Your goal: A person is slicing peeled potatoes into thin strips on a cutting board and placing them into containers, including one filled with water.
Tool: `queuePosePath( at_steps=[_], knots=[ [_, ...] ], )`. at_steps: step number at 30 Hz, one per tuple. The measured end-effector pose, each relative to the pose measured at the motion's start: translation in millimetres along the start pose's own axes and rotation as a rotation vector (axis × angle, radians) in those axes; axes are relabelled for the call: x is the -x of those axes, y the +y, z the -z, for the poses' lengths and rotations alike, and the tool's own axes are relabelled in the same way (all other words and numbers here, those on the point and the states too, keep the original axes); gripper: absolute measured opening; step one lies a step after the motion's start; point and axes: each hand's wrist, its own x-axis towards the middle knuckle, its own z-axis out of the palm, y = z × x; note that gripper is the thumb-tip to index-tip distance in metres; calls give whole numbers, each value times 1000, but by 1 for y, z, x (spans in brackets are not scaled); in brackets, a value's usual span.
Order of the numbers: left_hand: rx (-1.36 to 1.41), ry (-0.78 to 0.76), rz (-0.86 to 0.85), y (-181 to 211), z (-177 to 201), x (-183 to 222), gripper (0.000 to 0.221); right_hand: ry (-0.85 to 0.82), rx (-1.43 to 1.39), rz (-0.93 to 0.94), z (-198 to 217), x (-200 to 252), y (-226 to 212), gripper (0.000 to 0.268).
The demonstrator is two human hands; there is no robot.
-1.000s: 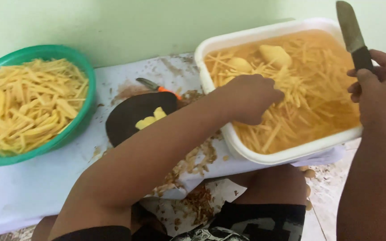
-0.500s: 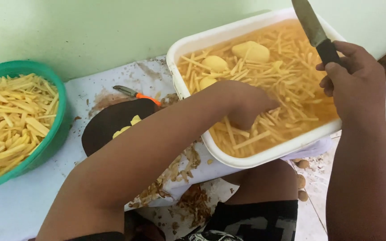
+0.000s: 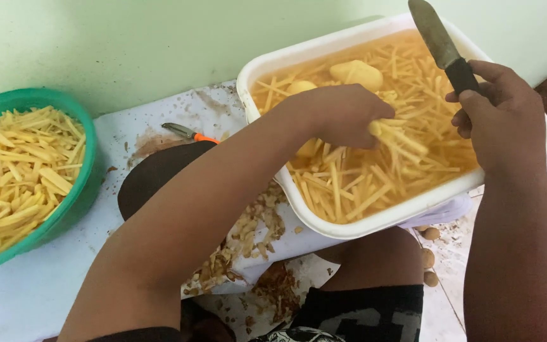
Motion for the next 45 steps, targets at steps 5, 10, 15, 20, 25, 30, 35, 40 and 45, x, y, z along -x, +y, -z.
queuePosePath(
  at_steps=[5,10,15,20,25,30,35,40,45],
  knots=[
    [-7,102,-20,-6,1,3,30,0,-59,28,-2,-7,13,40],
    [-17,174,-15,-11,5,7,36,-12,-20,0,-2,-1,3,42],
    [24,181,-42,-21,0,5,48,-18,0,-10,-1,0,1,42],
    [-31,275,-77,-33,-8,-8,36,-18,24,-24,-1,1,-2,44],
    [-123,413,-158,-37,-20,-20,34,-18,30,17,-1,0,3,42],
    [-28,398,-142,-30,-20,-16,20,-12,-16,1,-1,-2,8,41],
    [-64,418,-78,-30,-22,-22,26,-16,0,3,-1,-3,8,41],
    [-260,403,-21,1,-9,-3,77,-22,-92,52,-4,-14,30,39],
    [-277,250,-221,20,-29,-16,28,-24,-28,27,-2,-7,16,41]
  ],
)
